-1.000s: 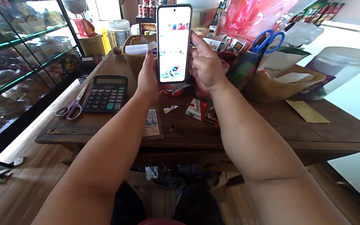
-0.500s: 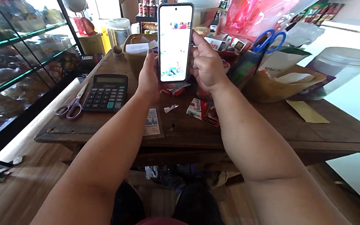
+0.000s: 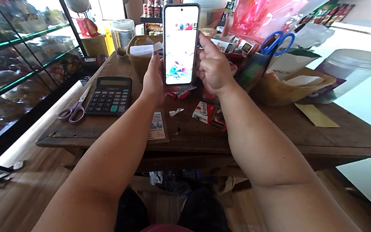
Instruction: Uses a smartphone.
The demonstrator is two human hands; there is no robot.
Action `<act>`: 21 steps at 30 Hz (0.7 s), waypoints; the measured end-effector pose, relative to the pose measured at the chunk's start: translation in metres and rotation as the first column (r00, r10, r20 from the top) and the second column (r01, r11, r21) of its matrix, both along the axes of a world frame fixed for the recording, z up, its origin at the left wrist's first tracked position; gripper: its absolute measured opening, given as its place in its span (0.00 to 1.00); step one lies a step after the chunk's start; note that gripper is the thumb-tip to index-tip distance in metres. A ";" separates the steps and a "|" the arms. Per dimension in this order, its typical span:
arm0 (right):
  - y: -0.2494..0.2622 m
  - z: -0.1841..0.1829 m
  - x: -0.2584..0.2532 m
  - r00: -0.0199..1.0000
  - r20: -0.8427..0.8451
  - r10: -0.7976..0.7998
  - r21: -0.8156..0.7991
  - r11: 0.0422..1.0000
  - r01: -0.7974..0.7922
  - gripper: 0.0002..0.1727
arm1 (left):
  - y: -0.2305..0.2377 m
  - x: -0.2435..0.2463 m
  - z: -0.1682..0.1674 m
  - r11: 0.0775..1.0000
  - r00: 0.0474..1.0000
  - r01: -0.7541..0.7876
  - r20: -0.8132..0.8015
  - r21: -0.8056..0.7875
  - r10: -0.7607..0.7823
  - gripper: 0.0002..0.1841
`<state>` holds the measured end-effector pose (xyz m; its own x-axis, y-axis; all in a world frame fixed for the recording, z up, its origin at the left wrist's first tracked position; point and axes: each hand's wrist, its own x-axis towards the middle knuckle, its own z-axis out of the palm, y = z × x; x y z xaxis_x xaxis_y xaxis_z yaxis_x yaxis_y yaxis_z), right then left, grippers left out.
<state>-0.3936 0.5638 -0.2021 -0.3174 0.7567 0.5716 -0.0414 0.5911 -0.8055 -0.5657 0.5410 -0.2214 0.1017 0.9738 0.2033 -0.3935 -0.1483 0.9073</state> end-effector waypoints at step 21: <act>-0.002 0.001 0.001 1.000 0.024 -0.009 0.014 1.000 0.008 0.46 | -0.001 -0.001 0.000 1.000 1.000 0.013 -0.004 0.021 -0.013 0.39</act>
